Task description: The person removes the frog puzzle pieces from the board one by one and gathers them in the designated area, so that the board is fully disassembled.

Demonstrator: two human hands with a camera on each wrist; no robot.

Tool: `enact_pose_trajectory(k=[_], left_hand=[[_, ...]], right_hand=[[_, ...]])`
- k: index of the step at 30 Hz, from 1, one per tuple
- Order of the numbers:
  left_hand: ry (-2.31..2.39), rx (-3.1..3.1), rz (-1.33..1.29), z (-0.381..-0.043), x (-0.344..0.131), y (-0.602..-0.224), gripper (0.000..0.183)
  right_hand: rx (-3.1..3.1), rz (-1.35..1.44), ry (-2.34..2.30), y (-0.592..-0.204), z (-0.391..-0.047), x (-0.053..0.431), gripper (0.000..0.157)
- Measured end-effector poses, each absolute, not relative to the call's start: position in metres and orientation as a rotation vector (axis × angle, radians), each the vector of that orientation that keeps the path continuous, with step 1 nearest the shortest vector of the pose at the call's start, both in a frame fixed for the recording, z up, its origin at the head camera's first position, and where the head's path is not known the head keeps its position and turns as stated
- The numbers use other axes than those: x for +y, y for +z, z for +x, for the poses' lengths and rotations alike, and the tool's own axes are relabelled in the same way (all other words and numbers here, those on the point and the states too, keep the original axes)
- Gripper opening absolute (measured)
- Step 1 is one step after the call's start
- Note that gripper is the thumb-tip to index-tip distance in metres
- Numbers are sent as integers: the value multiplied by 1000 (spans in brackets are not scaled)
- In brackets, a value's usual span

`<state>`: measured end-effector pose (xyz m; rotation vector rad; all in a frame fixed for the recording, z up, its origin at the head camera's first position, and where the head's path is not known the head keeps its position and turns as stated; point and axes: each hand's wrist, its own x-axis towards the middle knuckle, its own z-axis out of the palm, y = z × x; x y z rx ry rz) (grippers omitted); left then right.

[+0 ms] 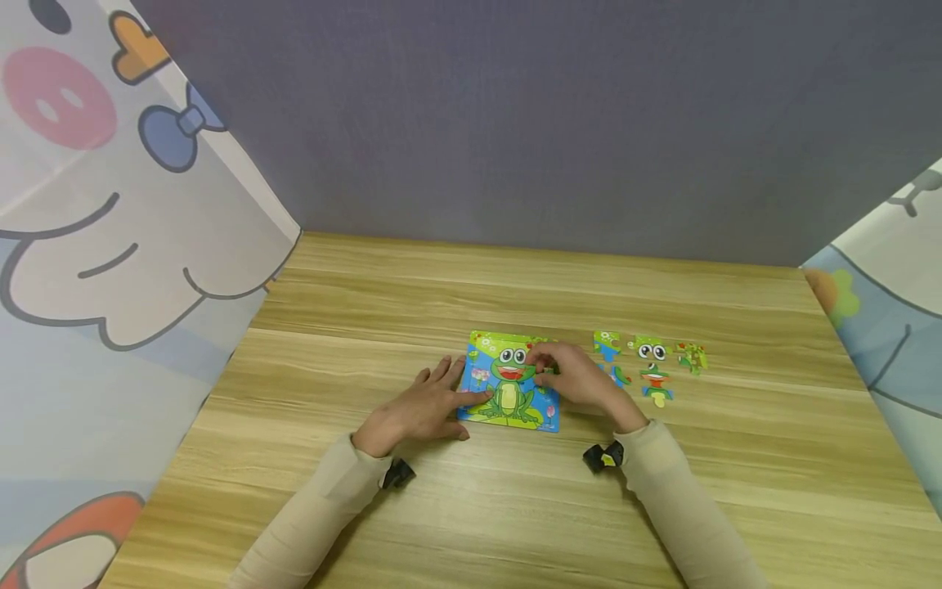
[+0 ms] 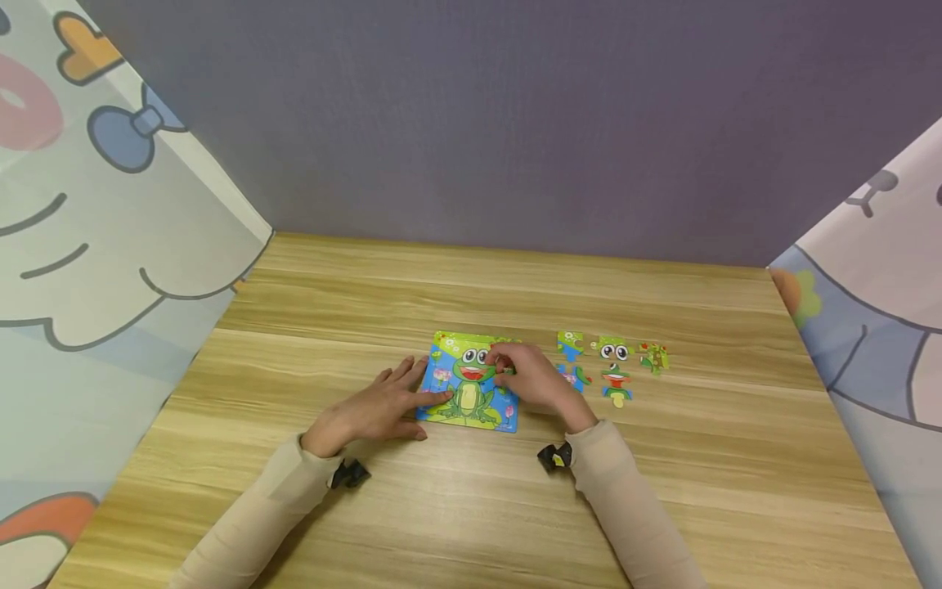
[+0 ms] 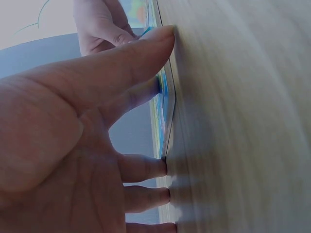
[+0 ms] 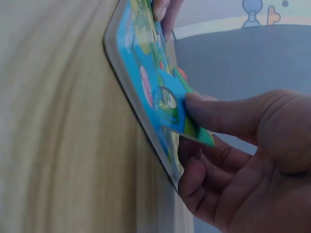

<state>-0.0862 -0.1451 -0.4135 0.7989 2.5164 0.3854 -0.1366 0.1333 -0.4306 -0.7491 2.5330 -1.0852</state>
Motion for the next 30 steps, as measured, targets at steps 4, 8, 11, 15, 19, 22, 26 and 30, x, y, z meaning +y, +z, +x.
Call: enact_pose_trajectory(k=[4,8,11,15,19,22,26,30], left_hand=[[380,2518,795,-86,-145,-414,63],[372,2518,785,-87,-145,-415,63],[370,2518,781,-87,-144,-415,63],[370,2520,781,-87,-144,-416,63],[367,2521,783,-87,-144,-416,63],[363,2521,787,-87,-144,-415,63],[369,2523,787,-86,-144,-414,62],[372,2537,795,-85,-144,-414,61]], right_hand=[[2511,-718,-1138,-433,-140,136,16],[2480,-683,-1200,-434,-142,139,14],[2455,-675,-1230,-434,-142,139,13],[2446,-677,-1233,-434,-142,140,12],[2463,-677,-1218,-435,-142,139,12],[2478,-667,-1200,-434,-141,138,12],[2486,-661,-1186,-434,-141,137,12],[2486,-652,-1181,-433,-140,136,12]])
